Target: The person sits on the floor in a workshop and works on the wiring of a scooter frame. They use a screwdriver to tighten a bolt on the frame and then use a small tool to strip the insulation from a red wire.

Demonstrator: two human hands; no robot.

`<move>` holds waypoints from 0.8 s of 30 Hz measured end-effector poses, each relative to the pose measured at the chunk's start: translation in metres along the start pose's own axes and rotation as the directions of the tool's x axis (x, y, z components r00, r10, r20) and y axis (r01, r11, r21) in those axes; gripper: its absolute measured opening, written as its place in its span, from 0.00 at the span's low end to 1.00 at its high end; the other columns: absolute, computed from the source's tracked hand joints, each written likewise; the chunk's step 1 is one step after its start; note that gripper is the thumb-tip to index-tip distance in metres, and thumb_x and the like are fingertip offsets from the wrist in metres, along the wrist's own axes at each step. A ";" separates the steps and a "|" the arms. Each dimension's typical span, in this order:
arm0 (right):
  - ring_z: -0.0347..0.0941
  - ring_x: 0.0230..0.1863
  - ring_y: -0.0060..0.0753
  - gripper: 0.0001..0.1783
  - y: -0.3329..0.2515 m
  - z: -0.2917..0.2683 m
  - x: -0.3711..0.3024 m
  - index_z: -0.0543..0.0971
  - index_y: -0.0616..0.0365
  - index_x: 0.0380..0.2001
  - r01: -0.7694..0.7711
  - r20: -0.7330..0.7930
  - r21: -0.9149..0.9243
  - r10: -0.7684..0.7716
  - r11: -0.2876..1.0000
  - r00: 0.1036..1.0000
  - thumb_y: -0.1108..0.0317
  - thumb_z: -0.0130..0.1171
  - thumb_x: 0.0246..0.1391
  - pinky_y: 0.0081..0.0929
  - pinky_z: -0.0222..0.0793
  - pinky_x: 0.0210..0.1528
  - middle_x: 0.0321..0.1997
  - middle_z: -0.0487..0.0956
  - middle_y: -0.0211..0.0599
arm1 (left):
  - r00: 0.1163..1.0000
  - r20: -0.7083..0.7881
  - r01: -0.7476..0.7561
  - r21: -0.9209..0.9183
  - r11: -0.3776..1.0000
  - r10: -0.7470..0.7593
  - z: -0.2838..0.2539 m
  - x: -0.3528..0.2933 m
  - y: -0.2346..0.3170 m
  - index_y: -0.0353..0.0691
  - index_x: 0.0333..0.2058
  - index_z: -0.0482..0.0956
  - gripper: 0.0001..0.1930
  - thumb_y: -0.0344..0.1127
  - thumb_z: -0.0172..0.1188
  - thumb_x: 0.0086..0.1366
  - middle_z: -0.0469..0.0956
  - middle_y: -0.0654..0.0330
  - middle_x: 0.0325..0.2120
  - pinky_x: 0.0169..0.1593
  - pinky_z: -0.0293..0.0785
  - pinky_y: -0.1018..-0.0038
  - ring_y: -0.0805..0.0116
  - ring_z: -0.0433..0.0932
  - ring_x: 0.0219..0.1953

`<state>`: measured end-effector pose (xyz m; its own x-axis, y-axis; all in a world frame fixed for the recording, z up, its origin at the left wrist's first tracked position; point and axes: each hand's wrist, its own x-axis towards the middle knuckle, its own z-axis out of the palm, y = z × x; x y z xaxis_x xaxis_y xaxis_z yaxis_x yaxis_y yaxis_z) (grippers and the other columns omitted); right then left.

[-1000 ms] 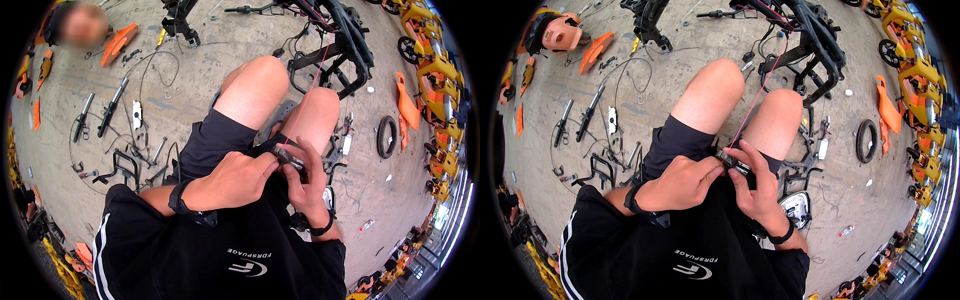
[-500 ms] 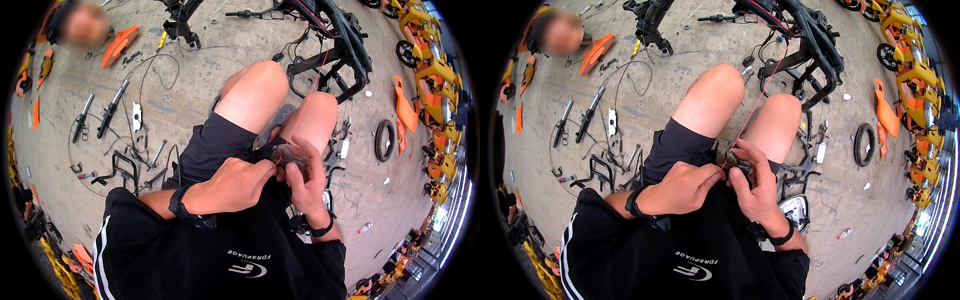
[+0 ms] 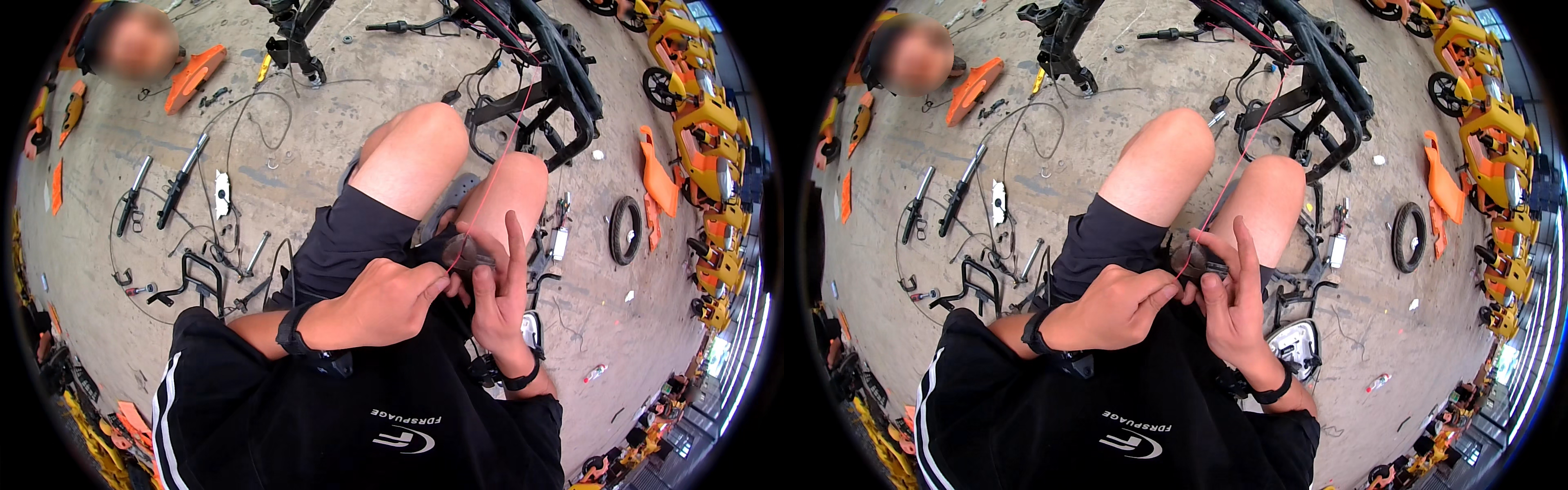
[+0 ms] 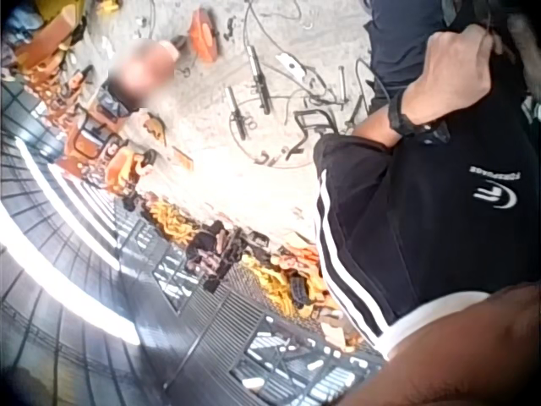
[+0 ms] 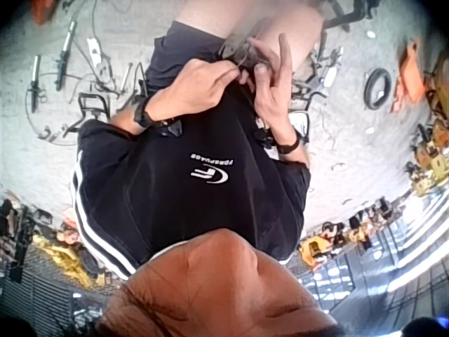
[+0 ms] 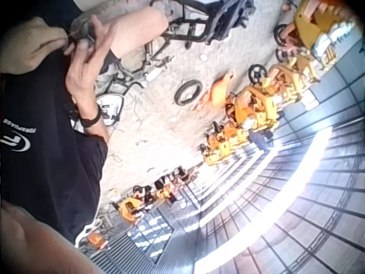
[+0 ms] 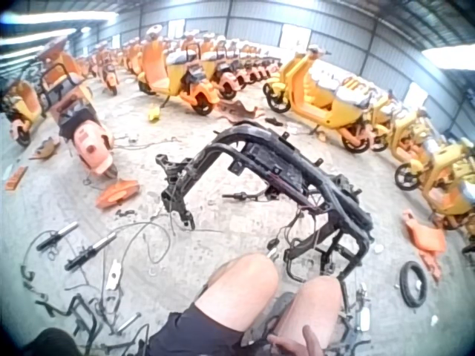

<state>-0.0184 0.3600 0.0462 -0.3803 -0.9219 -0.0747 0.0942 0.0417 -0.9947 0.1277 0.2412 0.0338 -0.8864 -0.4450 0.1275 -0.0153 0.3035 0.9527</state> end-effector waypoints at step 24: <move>0.74 0.39 0.27 0.40 0.002 0.012 -0.004 0.37 0.52 0.72 0.110 -0.137 -0.062 -0.117 0.992 0.984 0.84 0.41 0.63 0.20 0.73 0.36 0.68 0.58 0.54 | 0.999 -0.024 -0.029 -0.116 0.993 0.027 0.003 0.002 0.003 0.33 0.33 0.76 0.03 0.25 0.54 0.64 0.79 0.50 0.22 0.24 0.73 0.63 0.48 0.78 0.22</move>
<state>-0.0060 0.3596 0.0454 -0.5112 -0.8588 0.0335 -0.0055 -0.0357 -0.9993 0.1243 0.2433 0.0364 -0.8750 -0.4571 0.1595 0.0645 0.2165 0.9742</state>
